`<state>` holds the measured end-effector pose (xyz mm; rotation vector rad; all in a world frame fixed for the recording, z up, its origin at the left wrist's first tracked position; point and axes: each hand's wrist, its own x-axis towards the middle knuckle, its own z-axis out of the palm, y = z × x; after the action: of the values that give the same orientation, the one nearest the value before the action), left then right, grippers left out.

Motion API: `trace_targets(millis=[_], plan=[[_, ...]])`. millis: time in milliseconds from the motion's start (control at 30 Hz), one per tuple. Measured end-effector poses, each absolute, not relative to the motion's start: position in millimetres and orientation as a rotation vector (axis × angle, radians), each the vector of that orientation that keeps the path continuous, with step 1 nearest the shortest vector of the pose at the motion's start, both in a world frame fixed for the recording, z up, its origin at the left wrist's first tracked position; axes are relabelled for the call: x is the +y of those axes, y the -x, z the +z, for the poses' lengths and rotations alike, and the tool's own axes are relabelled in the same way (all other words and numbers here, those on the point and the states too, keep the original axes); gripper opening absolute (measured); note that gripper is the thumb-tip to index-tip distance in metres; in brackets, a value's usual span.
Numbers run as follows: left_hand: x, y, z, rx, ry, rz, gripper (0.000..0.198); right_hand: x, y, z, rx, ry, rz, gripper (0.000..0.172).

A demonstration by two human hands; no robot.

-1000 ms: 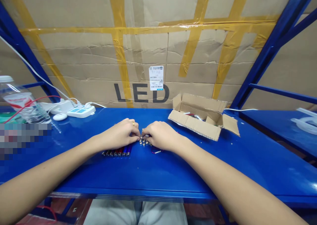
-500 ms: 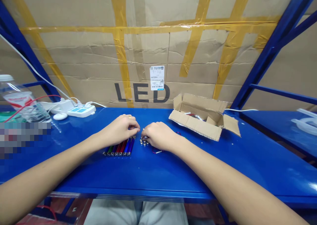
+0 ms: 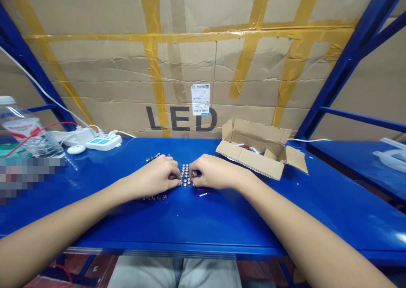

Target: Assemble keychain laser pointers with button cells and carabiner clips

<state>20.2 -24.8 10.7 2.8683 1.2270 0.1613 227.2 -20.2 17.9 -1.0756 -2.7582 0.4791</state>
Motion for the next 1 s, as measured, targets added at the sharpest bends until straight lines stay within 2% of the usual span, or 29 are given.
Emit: trace_targets(millis=[400,767,1000], plan=[[-22,-19,7,1.167,-2.861,0.21,0.018,-28,-217,15,-2.862,1.034,0.376,0.013],[-21,-16,6,1.19,-2.859,0.237,0.021,-31,-204,4,-2.859,1.079,0.053,0.009],[-20,-17,6,1.241,-2.841,0.229,0.019,-28,-203,-3,-2.812,1.105,0.004,0.009]])
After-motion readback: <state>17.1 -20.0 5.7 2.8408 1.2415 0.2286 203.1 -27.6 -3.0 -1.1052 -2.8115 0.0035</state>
